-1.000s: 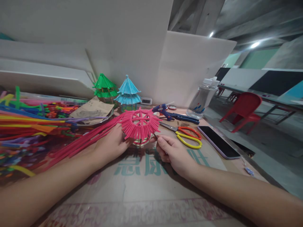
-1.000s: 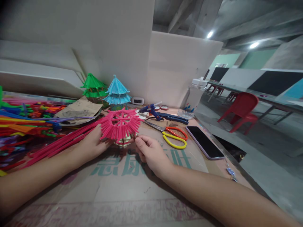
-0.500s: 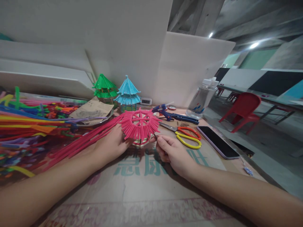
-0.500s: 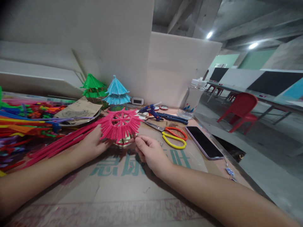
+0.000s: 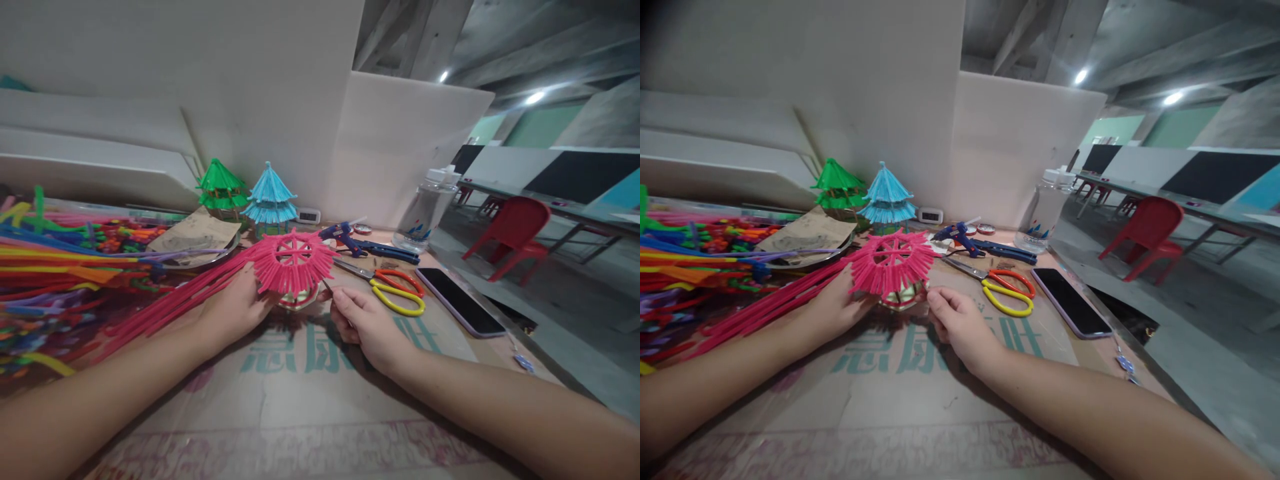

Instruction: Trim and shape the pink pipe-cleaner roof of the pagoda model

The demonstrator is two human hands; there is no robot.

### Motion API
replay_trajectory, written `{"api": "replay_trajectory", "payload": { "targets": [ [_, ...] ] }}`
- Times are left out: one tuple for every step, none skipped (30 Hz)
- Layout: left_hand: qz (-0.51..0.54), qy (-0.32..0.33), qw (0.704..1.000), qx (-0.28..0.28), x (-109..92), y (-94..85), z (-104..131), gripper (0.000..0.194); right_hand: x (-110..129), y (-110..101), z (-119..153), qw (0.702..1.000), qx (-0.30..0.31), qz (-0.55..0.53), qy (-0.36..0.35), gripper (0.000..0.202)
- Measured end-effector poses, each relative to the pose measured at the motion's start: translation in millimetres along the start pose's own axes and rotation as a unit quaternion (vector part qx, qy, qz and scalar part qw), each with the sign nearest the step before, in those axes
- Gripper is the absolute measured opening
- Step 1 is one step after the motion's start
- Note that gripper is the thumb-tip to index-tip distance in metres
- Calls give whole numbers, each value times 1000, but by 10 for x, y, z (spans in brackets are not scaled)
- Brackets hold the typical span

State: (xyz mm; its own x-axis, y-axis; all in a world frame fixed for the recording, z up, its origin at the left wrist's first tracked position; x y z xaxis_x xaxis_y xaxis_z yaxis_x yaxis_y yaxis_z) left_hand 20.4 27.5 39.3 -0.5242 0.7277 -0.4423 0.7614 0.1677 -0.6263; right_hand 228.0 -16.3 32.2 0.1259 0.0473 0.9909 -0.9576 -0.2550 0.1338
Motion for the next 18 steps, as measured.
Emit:
{"api": "replay_trajectory", "payload": {
  "targets": [
    [0, -4, 1000, 0, 8, 2, 1, 42, 1, -4, -1, 1000, 0, 3, -4, 68],
    [1, -6, 1000, 1, 12, 6, 3, 41, 1, -6, -2, 1000, 2, 3, -6, 67],
    [1, -4, 1000, 1, 10, 7, 4, 41, 0, -6, -2, 1000, 4, 3, -9, 67],
    [3, 2, 1000, 0, 1, 9, 5, 41, 0, -6, -2, 1000, 6, 4, -11, 65],
    [5, 9, 1000, 0, -10, 12, 3, 42, 1, -5, -3, 1000, 9, 5, -13, 64],
    [9, 16, 1000, -1, -23, 12, 1, 43, 3, -4, -3, 1000, 11, 6, -14, 64],
    [11, 21, 1000, -2, -33, 14, -3, 43, 4, -5, -4, 1000, 12, 8, -16, 63],
    [13, 25, 1000, 0, -43, 16, -6, 43, 6, -6, -5, 1000, 13, 9, -17, 63],
    [15, 29, 999, 3, -52, 19, -10, 42, 7, -6, -7, 1000, 13, 11, -18, 62],
    [15, 33, 999, 6, -60, 21, -12, 41, 7, -8, -7, 1000, 14, 12, -20, 62],
    [13, 33, 999, 8, -61, 21, -12, 41, 7, -8, -8, 1000, 14, 12, -20, 61],
    [10, 32, 999, 9, -59, 19, -11, 41, 6, -8, -8, 1000, 14, 12, -20, 60],
    [7, 29, 1000, 10, -53, 16, -8, 41, 5, -7, -7, 1000, 15, 12, -21, 60],
    [5, 27, 1000, 11, -48, 13, -5, 41, 5, -4, -6, 1000, 16, 14, -21, 59],
    [4, 26, 1000, 13, -43, 13, -2, 42, 6, -1, -5, 999, 16, 17, -22, 59],
    [3, 27, 1000, 14, -42, 11, 1, 41, 7, 2, -3, 999, 16, 20, -23, 59],
    [2, 30, 999, 14, -44, 8, 2, 40, 10, 4, -2, 999, 16, 22, -25, 58],
    [2, 33, 999, 13, -48, 5, 2, 39, 13, 7, -1, 999, 15, 22, -25, 58]
  ]
}}
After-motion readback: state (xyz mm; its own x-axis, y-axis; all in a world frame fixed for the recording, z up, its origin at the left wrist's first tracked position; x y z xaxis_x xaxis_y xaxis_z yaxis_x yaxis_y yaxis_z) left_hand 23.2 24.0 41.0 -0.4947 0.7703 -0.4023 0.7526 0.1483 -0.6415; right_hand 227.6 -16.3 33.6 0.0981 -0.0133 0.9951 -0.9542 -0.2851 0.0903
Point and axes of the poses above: each hand's wrist, its own z-axis away from the middle knuckle, its own y-axis out of the palm, x = y × z, the point moved 6 cm from there along -z, towards the middle knuckle, and after that the axes turned 2 degrees about z, right-handed, at the moved point
